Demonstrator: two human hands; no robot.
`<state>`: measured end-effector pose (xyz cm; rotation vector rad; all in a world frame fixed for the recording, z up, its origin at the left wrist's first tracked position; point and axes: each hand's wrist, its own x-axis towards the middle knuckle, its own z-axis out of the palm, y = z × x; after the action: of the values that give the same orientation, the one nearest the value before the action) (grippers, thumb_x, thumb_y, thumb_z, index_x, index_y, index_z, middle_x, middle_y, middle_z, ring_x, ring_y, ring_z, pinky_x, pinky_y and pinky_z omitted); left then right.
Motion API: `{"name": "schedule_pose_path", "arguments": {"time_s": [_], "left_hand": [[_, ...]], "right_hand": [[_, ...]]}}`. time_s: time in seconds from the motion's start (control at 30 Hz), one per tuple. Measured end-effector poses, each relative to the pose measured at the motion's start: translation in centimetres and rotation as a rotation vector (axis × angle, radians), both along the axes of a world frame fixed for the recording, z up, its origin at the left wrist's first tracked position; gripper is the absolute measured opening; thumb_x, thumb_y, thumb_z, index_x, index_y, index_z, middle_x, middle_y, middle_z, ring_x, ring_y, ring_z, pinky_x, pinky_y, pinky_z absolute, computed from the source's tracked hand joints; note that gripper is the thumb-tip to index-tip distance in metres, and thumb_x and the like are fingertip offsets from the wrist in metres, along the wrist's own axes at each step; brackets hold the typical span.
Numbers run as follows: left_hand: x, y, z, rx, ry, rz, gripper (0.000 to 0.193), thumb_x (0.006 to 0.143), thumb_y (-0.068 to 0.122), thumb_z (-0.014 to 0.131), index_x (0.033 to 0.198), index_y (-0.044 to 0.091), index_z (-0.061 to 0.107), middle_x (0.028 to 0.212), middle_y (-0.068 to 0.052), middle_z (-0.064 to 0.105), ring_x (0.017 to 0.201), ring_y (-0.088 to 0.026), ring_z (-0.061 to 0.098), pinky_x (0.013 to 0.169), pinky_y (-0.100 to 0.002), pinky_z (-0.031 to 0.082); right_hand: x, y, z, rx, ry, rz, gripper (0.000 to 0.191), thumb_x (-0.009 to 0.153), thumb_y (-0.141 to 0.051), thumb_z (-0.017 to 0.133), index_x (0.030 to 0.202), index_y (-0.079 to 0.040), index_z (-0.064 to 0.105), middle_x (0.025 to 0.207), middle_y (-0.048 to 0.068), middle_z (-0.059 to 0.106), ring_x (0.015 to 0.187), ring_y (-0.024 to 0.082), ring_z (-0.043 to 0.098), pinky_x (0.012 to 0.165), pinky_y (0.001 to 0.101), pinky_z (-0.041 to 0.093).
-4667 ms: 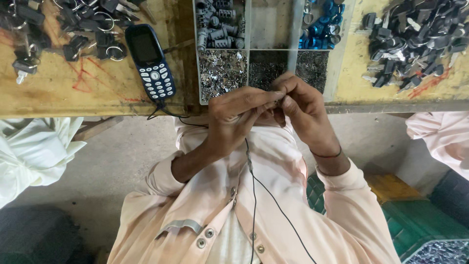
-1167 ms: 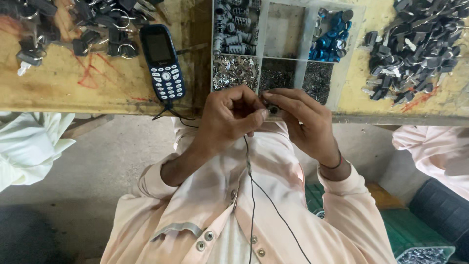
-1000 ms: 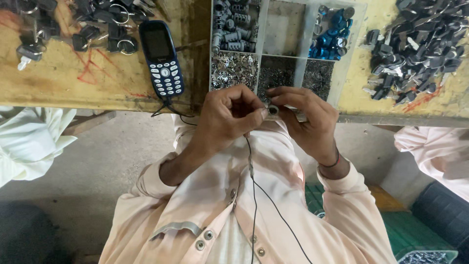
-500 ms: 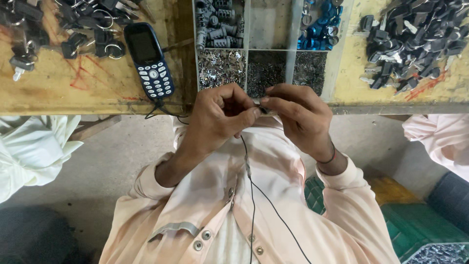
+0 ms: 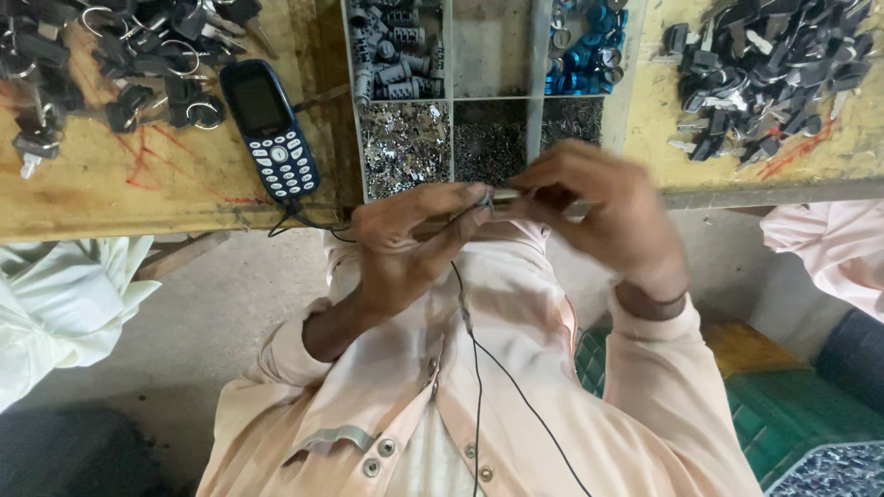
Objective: The person sits at a workbench and assembles small hardware parts by hand, picking components from a compartment tray and pressing them together, then placing finished assemblies aside. The person repeats this assembly cycle with different small parts throughout the episode.
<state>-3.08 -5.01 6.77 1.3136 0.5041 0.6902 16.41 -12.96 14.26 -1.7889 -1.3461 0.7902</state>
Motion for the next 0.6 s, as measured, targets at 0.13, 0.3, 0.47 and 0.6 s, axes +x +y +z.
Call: {"name": "schedule_pose_path", "arguments": {"time_s": [0.13,0.3,0.47,0.6], "left_hand": [[-0.1,0.7,-0.4,0.162,-0.005,-0.075,0.016,0.098,-0.002,0.075,0.114,0.003,0.073,0.113,-0.011,0.077,0.101,-0.017,0.078,0.089,-0.027,0.065],[0.6,1.2,-0.7,0.208,0.003,-0.149,0.015,0.097,-0.001,0.074,0.111,0.004,0.073,0.110,-0.011,0.077,0.097,-0.018,0.078,0.085,-0.027,0.065],[0.8,2.2,-0.8,0.729,0.035,-0.114,0.018,0.091,-0.002,0.075,0.108,-0.002,0.070,0.116,-0.017,0.071,0.107,-0.030,0.072,0.091,-0.036,0.061],[1.4,2.9,-0.6,0.958,-0.060,-0.141,0.018,0.095,0.002,0.079,0.106,-0.003,0.065,0.128,-0.020,0.064,0.120,-0.033,0.067,0.099,-0.041,0.063]], "right_hand": [[5.3,2.8,-3.4,0.129,-0.796,-0.135,0.009,0.090,-0.003,0.085,0.093,-0.002,0.076,0.081,0.013,0.067,0.070,0.027,0.067,0.058,0.0394,0.050],[7.4,3.4,-5.1,0.169,-0.667,-0.114,0.005,0.101,0.001,0.074,0.102,0.002,0.069,0.102,0.015,0.068,0.087,0.025,0.068,0.074,0.0344,0.054],[3.8,-1.5,-2.4,-0.122,0.621,-0.239,0.028,0.103,-0.007,0.063,0.131,-0.006,0.057,0.090,0.001,0.063,0.076,0.010,0.066,0.066,0.0239,0.056],[0.6,-4.2,-3.2,-0.170,0.646,-0.081,0.015,0.105,0.002,0.059,0.119,0.006,0.064,0.097,0.009,0.070,0.084,0.014,0.071,0.075,0.0281,0.061]]}}
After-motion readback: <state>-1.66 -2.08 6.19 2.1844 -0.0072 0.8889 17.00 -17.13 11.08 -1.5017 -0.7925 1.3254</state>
